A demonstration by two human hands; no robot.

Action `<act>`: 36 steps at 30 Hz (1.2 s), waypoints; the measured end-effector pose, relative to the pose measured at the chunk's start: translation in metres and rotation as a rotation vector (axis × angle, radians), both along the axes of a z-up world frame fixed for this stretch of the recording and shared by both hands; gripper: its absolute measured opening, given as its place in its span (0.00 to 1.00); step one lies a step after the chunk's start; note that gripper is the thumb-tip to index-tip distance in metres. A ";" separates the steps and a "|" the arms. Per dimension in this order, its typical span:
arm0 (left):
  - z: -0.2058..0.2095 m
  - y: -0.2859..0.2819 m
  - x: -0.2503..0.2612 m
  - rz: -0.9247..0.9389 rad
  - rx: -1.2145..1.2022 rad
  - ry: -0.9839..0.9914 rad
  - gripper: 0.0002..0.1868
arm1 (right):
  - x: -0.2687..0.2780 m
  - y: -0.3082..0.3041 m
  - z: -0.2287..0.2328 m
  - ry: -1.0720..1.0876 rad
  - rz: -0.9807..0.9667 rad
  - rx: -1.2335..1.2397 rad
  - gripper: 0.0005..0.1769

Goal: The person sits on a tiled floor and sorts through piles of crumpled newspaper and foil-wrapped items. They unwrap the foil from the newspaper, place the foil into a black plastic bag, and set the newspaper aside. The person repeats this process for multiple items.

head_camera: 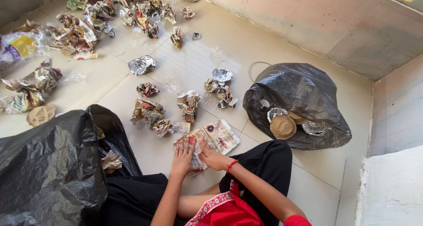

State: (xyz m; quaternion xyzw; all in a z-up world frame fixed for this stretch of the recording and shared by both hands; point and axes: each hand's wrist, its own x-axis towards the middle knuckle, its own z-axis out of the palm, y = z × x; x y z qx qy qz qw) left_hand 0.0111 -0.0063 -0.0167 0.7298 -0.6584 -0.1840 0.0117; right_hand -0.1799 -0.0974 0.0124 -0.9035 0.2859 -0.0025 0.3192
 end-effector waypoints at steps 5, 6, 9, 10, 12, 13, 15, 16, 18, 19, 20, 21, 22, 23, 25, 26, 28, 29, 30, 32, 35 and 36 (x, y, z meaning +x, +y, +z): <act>0.021 0.008 0.011 0.039 0.071 0.039 0.81 | 0.024 -0.016 0.004 -0.004 0.040 -0.088 0.42; 0.029 0.010 0.013 0.068 0.135 0.022 0.80 | 0.023 -0.021 0.002 0.087 -0.021 -0.076 0.42; 0.055 0.006 0.011 0.128 0.287 -0.013 0.82 | 0.000 -0.051 -0.003 0.234 -0.195 -0.059 0.43; 0.063 0.005 0.013 0.141 0.321 -0.025 0.84 | -0.010 -0.064 -0.005 0.190 -0.239 -0.054 0.44; 0.075 0.004 0.013 0.157 0.353 -0.051 0.87 | -0.020 -0.083 -0.014 0.144 -0.284 -0.047 0.44; 0.079 0.005 0.013 0.156 0.354 -0.069 0.88 | -0.023 -0.089 -0.020 0.142 -0.289 -0.040 0.42; 0.085 0.007 0.013 0.170 0.376 -0.092 0.89 | -0.029 -0.094 -0.028 0.144 -0.294 -0.038 0.42; 0.087 0.009 0.013 0.185 0.396 -0.098 0.90 | -0.029 -0.094 -0.028 0.148 -0.294 -0.043 0.43; 0.088 0.013 0.017 0.212 0.431 -0.147 0.90 | -0.028 -0.094 -0.025 0.155 -0.277 -0.084 0.46; 0.087 0.019 0.019 0.224 0.451 -0.189 0.89 | -0.029 -0.091 -0.023 0.160 -0.260 -0.116 0.47; 0.086 0.025 0.021 0.235 0.471 -0.230 0.89 | -0.031 -0.087 -0.018 0.166 -0.242 -0.147 0.49; 0.085 0.031 0.025 0.240 0.448 -0.214 0.83 | -0.030 -0.086 -0.010 0.060 -0.311 -0.040 0.52; 0.084 0.039 0.030 0.245 0.425 -0.197 0.78 | -0.030 -0.085 -0.002 -0.045 -0.378 0.068 0.56; 0.082 0.046 0.031 0.249 0.403 -0.180 0.72 | -0.030 -0.082 0.007 -0.150 -0.442 0.179 0.60; 0.077 0.049 0.025 0.296 0.011 0.056 0.58 | -0.031 -0.078 0.023 -0.280 -0.522 0.210 0.59; 0.075 0.049 0.022 0.318 -0.184 0.172 0.52 | -0.029 -0.075 0.029 -0.344 -0.562 0.230 0.59; 0.069 0.036 0.008 0.313 -0.202 0.144 0.49 | -0.027 -0.063 0.036 -0.377 -0.650 0.333 0.57; 0.067 0.026 0.000 0.307 -0.218 0.134 0.47 | -0.028 -0.061 0.039 -0.392 -0.696 0.377 0.57; 0.065 0.022 -0.004 0.297 -0.180 0.184 0.50 | -0.027 -0.055 0.041 -0.427 -0.705 0.503 0.57; 0.062 0.013 -0.012 0.268 -0.102 0.286 0.55 | -0.022 -0.041 0.042 -0.495 -0.728 0.752 0.58; 0.056 0.007 -0.007 0.289 -0.223 0.383 0.54 | -0.005 -0.022 0.041 -0.481 -0.667 0.904 0.59; 0.054 0.005 -0.006 0.281 -0.240 0.451 0.54 | 0.001 -0.016 0.043 -0.473 -0.646 0.923 0.59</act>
